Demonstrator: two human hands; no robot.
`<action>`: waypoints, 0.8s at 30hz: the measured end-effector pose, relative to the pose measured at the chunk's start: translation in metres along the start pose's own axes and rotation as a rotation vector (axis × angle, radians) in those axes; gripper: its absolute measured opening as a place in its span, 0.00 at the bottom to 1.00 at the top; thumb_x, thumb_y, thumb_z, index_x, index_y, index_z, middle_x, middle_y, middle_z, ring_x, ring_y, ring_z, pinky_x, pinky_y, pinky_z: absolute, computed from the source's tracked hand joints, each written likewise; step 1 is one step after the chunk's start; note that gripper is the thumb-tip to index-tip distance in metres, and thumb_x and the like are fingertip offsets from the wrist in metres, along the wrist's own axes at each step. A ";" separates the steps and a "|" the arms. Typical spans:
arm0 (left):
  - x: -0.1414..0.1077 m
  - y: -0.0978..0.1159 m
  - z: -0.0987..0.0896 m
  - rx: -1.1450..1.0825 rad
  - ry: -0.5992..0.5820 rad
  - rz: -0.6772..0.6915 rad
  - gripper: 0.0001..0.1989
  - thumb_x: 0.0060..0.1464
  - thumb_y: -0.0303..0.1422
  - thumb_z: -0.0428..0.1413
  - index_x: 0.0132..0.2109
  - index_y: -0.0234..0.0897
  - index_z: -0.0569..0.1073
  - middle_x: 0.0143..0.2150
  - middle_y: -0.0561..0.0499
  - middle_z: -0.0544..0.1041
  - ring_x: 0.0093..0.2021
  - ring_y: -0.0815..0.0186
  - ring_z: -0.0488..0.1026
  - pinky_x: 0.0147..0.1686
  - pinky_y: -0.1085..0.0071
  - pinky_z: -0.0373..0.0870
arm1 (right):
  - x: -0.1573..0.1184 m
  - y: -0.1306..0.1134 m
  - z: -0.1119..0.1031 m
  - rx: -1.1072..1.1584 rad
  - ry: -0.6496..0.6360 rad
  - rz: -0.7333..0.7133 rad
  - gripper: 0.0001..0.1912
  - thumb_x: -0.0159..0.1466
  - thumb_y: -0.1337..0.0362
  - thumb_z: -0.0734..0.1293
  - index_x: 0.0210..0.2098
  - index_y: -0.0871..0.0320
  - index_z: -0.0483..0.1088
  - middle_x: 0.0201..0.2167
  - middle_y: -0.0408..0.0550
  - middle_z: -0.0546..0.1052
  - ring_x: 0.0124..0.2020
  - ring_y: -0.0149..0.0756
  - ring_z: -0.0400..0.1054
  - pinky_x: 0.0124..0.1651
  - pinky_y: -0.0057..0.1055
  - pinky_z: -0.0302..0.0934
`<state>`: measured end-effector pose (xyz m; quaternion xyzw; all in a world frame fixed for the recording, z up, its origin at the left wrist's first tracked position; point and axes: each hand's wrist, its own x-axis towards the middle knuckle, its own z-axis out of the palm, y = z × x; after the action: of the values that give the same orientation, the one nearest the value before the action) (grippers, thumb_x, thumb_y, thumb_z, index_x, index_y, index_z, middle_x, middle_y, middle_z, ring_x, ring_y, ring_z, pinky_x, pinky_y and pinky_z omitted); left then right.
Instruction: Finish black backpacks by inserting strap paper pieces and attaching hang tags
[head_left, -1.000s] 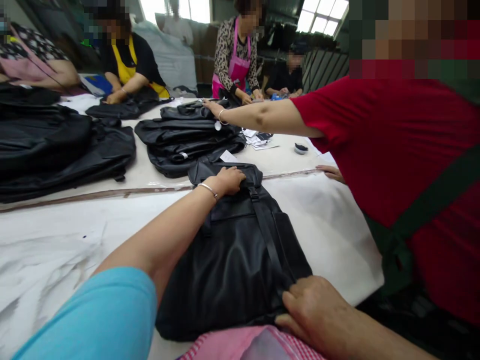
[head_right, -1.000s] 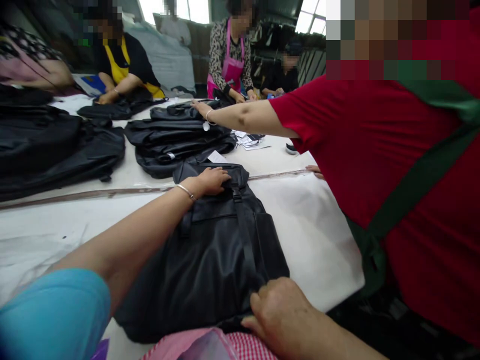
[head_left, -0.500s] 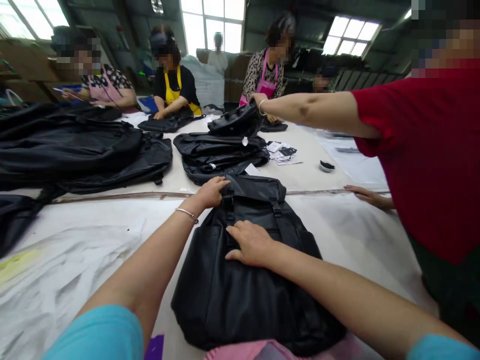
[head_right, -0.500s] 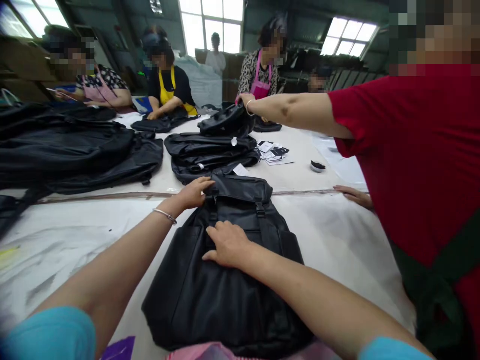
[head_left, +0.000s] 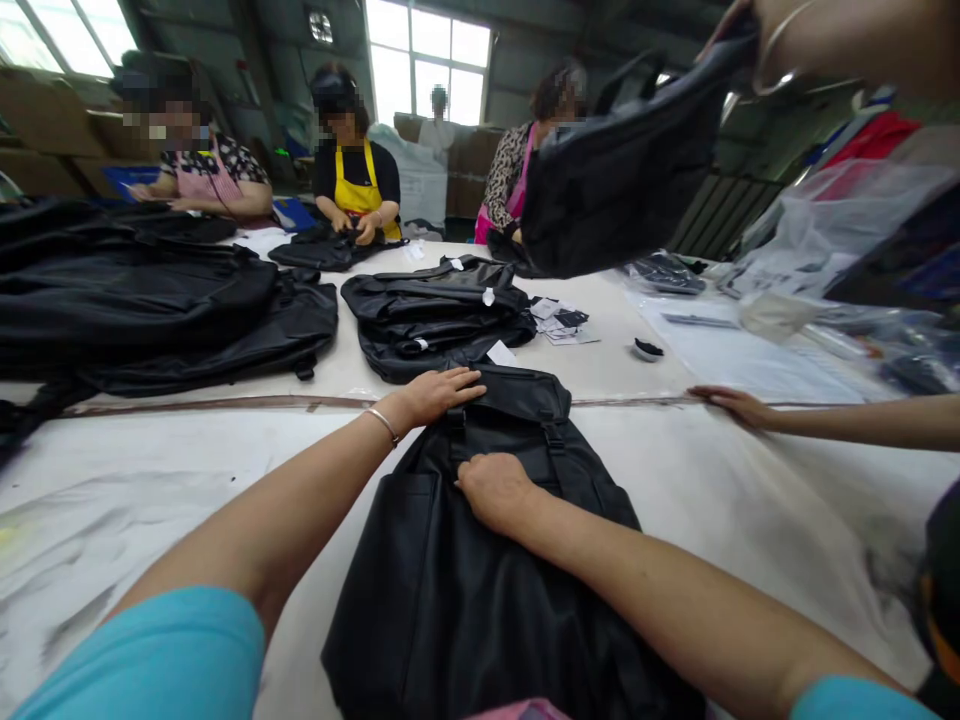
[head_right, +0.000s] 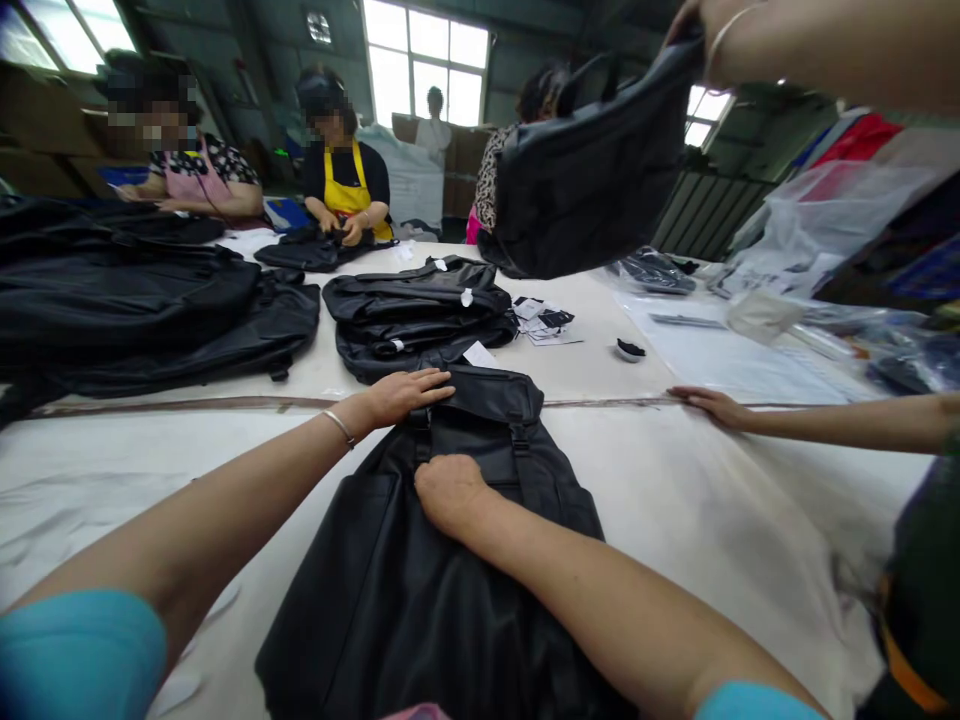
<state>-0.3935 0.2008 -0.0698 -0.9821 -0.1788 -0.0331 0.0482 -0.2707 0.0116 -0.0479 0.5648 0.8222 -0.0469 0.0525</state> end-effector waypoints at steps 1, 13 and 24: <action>0.003 0.000 0.002 -0.003 -0.001 -0.018 0.36 0.56 0.20 0.46 0.68 0.52 0.55 0.70 0.49 0.55 0.69 0.61 0.53 0.58 0.65 0.63 | 0.000 -0.003 -0.003 -0.001 -0.021 -0.009 0.17 0.68 0.62 0.57 0.38 0.63 0.76 0.35 0.57 0.80 0.37 0.46 0.75 0.37 0.37 0.66; 0.007 0.016 0.041 0.120 0.045 -0.106 0.24 0.62 0.24 0.45 0.63 0.40 0.64 0.66 0.42 0.64 0.61 0.56 0.67 0.50 0.61 0.72 | -0.089 -0.039 -0.008 0.124 0.012 -0.103 0.08 0.61 0.68 0.62 0.33 0.62 0.73 0.30 0.56 0.79 0.32 0.43 0.74 0.34 0.36 0.66; 0.001 0.013 0.053 0.112 0.079 -0.115 0.24 0.62 0.24 0.44 0.64 0.41 0.63 0.67 0.42 0.62 0.63 0.57 0.64 0.51 0.61 0.72 | -0.117 -0.065 -0.012 0.172 0.053 -0.294 0.08 0.61 0.69 0.62 0.29 0.62 0.72 0.26 0.53 0.78 0.28 0.41 0.73 0.26 0.33 0.62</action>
<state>-0.3849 0.1944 -0.1231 -0.9639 -0.2345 -0.0645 0.1080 -0.2902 -0.1185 -0.0182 0.4417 0.8901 -0.1093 -0.0251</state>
